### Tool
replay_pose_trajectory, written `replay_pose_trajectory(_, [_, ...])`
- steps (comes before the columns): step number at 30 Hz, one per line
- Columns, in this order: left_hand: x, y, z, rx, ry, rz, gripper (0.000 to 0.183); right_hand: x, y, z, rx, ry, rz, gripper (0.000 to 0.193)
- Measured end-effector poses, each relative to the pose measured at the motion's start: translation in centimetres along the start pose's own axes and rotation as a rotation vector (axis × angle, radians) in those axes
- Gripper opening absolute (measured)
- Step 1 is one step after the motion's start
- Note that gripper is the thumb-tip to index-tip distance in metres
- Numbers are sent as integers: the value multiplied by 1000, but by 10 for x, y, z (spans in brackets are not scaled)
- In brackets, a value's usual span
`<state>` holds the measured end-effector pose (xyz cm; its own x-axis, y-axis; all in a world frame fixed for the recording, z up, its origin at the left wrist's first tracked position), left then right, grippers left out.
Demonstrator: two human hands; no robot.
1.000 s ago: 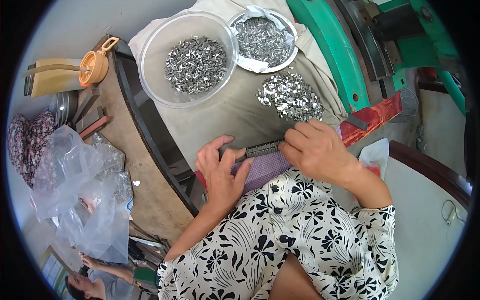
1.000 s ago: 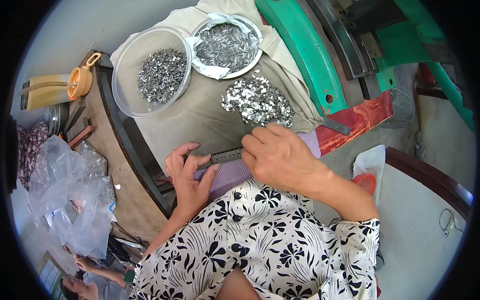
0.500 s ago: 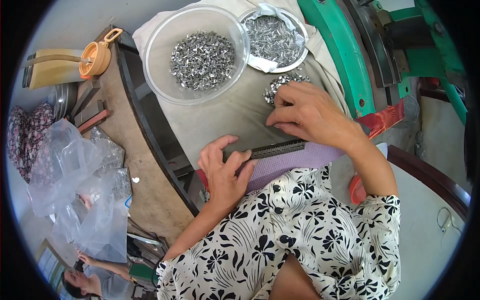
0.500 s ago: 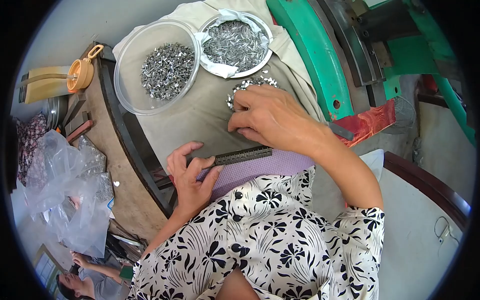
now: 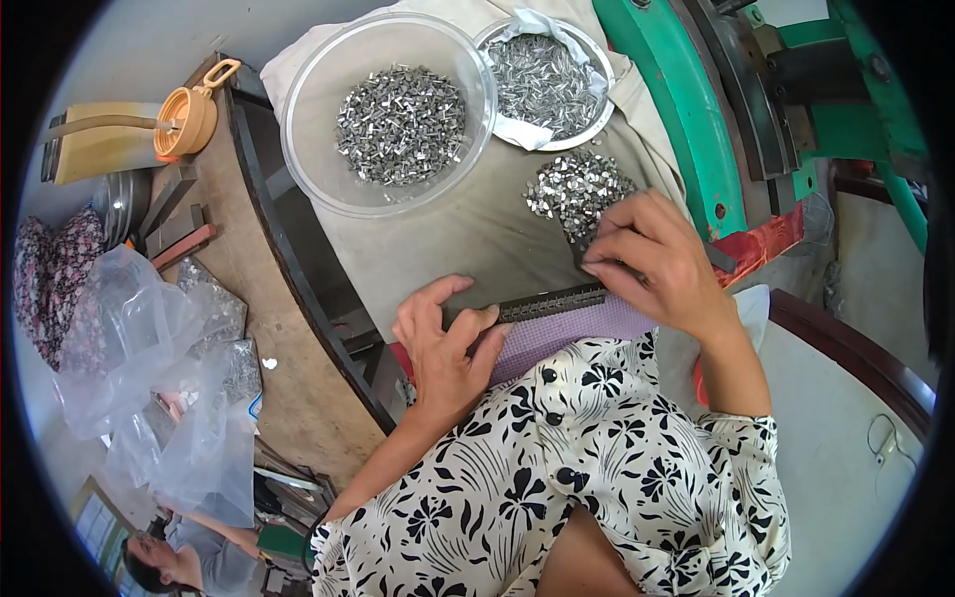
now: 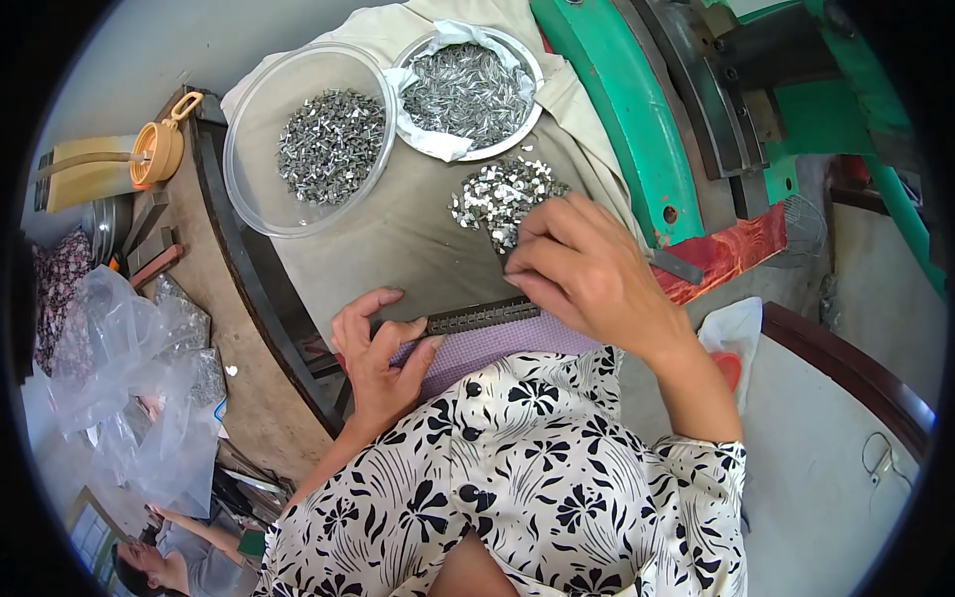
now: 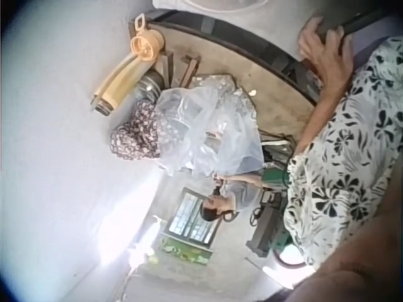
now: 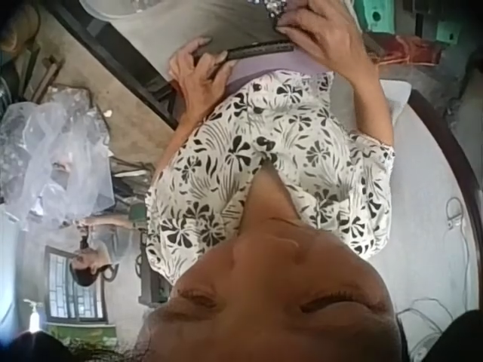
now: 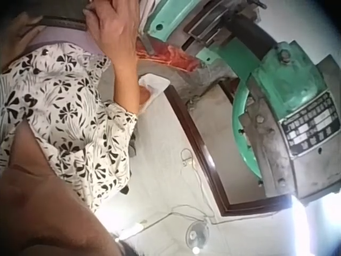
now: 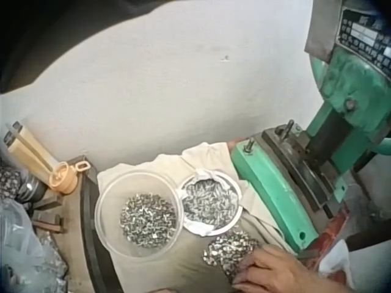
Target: Assembling small metal hardware components onto a strip and using a press machine to secure them.
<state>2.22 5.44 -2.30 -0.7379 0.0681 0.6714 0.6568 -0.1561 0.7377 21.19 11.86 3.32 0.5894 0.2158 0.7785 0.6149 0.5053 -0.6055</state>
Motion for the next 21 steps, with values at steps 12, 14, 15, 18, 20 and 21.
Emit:
replay_pose_trajectory(12, [1, 0, 2, 31, -14, -3, 23, -10, -14, -37, -26, 129, 33, 19])
replay_pose_trajectory(14, [1, 0, 2, 36, -12, -3, 24, -14, -17, -37, -8, 115, 5, 20])
replay_pose_trajectory(15, [1, 0, 2, 36, -11, -3, 24, -16, -17, -37, -7, 114, 5, 20])
replay_pose_trajectory(18, [3, 2, 3, 27, 1, 30, 25, -20, -19, -38, 4, 96, -13, 21])
replay_pose_trajectory(20, [2, 3, 4, 32, -4, 25, 25, -22, -21, -38, 5, 73, -42, 21])
replay_pose_trajectory(21, [2, 2, 4, 32, -3, 24, 25, -23, -21, -38, 5, 72, -42, 21])
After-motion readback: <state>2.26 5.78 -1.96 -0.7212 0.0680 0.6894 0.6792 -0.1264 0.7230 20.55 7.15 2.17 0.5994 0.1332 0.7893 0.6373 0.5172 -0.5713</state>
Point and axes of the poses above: each hand's wrist, its own z-axis towards the middle knuckle, its own x-axis out of the back of the hand, y = z × x, the point moved 9 cm from there along z, towards the middle knuckle, and after that the axes turned 2 degrees about y, right-handed, at the moved point
